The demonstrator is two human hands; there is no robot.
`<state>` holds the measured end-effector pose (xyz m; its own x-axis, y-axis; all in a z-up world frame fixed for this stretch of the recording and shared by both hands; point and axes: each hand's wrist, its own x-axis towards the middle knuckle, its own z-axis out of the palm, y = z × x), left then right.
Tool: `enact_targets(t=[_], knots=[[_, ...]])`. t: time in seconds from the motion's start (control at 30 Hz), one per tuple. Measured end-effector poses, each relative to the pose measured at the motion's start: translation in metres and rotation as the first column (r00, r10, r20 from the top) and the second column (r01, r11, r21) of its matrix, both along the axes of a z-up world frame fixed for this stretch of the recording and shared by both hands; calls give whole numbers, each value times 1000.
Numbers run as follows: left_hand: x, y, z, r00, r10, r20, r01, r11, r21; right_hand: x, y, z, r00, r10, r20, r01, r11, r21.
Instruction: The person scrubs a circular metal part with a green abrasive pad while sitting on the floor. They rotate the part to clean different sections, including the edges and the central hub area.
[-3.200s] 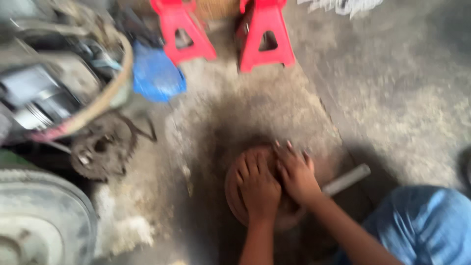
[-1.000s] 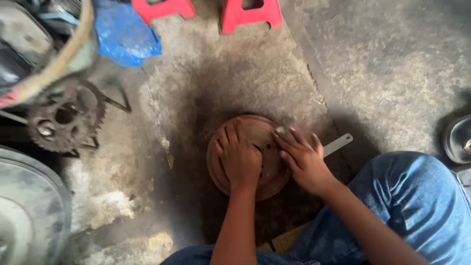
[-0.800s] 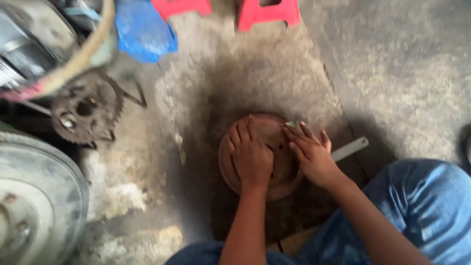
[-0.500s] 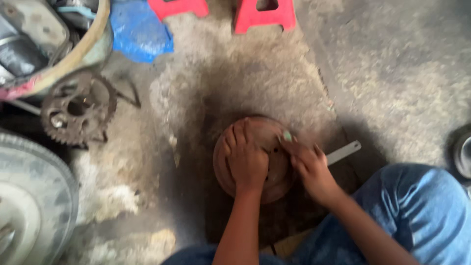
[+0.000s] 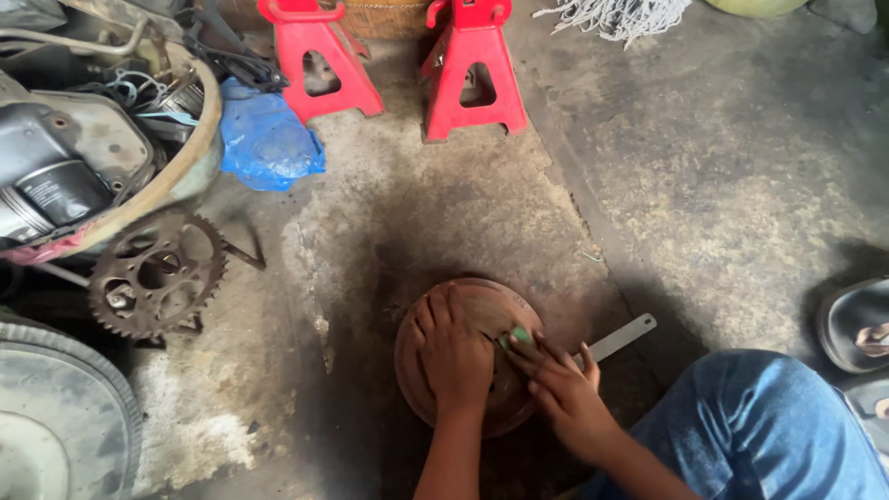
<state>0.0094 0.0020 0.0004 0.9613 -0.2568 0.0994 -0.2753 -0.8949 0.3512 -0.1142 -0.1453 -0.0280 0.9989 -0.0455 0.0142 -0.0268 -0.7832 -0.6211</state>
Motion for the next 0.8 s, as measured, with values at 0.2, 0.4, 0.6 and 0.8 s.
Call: enact_targets(t=[0.2, 0.4, 0.6, 0.8], knots=[[-1, 4, -1, 996, 2, 93, 3, 999, -46, 56, 15, 21, 995, -92, 41, 96, 990, -100], [-1, 0, 4, 1000, 20, 18, -20, 1000, -2, 22, 9, 2, 988, -153, 28, 151, 987, 52], [-5, 1, 9, 999, 16, 35, -18, 999, 46, 28, 2, -5, 982, -173, -76, 179, 981, 75], [-5, 1, 6, 999, 12, 34, -14, 999, 50, 57, -16, -1, 996, -41, -85, 39, 999, -27]])
